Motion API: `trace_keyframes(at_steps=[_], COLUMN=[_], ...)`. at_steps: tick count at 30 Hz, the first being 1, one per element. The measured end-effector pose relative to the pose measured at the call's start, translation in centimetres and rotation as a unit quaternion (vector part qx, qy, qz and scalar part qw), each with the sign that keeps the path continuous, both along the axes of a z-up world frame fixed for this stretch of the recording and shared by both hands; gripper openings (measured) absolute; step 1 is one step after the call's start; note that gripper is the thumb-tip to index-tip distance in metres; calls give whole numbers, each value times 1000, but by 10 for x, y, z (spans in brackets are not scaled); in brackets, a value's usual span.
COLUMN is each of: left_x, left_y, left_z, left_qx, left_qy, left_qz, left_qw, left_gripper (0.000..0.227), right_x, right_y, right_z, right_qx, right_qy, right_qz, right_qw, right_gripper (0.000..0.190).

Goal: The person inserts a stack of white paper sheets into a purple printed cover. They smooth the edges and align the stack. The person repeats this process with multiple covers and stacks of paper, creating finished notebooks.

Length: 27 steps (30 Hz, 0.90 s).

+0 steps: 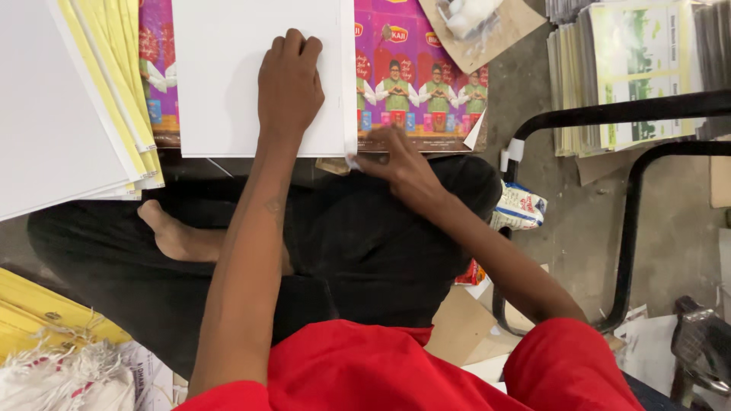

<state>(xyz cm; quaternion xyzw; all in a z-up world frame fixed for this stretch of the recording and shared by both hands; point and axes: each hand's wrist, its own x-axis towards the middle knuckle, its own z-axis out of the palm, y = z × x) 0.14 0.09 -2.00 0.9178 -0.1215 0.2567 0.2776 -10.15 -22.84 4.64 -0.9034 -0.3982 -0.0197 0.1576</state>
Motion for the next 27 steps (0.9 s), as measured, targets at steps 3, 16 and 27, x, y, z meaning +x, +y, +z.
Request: trace_keyframes(at_steps=[3, 16, 27], left_x=[-2, -4, -1], left_y=[-1, 4, 7], left_z=[3, 18, 18], left_qx=[-2, -45, -111], left_qy=[-1, 21, 68], left_qz=[-2, -16, -25], left_qw=[1000, 999, 991], left_gripper=[26, 25, 12], right_x=[-16, 83, 86], right_y=[-10, 59, 67], right_z=[-2, -56, -31], right_qx=[41, 317, 348], right_qy=[54, 175, 172], right_qz=[-22, -291, -367], right_qw=[997, 886, 845], right_gripper=[68, 88, 94])
